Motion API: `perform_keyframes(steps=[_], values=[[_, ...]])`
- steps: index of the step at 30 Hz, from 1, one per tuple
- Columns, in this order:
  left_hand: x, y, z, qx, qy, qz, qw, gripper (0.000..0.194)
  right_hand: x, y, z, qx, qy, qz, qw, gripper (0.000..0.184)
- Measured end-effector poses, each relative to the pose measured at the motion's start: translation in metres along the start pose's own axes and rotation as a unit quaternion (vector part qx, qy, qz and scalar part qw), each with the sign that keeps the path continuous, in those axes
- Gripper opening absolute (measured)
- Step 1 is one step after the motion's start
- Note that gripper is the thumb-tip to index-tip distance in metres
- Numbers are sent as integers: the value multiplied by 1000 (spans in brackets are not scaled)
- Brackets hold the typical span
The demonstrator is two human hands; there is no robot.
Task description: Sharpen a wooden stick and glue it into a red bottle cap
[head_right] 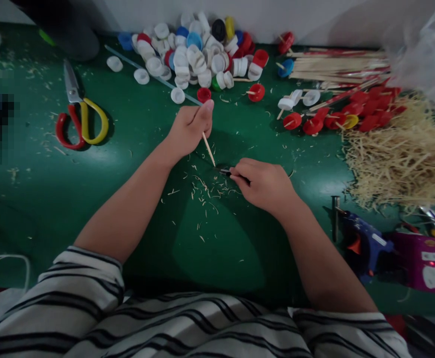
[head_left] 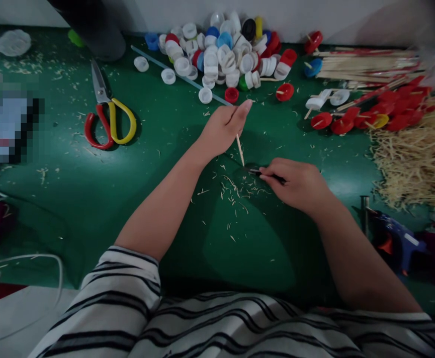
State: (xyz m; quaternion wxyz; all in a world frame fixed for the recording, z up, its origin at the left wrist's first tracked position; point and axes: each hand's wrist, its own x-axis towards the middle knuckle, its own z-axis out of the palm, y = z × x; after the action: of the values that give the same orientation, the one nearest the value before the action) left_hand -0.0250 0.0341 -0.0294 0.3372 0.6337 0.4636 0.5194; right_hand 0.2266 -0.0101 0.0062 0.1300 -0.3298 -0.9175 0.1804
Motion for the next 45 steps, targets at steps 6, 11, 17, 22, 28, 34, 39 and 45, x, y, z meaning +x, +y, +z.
perform_keyframes(steps=[6,11,17,22,28,34,39,45], values=[[-3,5,-4,44,-40,10,998,70,15,1,9,-25,78,-23,996,24],[-4,12,-4,104,-46,3,994,70,21,0,16,-58,101,-36,993,29],[-3,7,-5,137,-56,2,989,69,18,4,16,-61,134,-38,988,27],[-4,6,-5,149,-45,6,988,66,17,10,16,-41,150,-39,987,24],[-4,7,-5,156,-45,16,987,68,16,13,14,-14,135,-23,990,23],[-4,6,-4,169,-37,19,985,69,18,9,10,6,98,-6,995,23],[-5,9,-5,166,-40,17,985,68,17,8,7,1,53,10,999,20],[-5,2,-6,149,-39,26,988,63,14,8,1,8,16,16,1000,18]])
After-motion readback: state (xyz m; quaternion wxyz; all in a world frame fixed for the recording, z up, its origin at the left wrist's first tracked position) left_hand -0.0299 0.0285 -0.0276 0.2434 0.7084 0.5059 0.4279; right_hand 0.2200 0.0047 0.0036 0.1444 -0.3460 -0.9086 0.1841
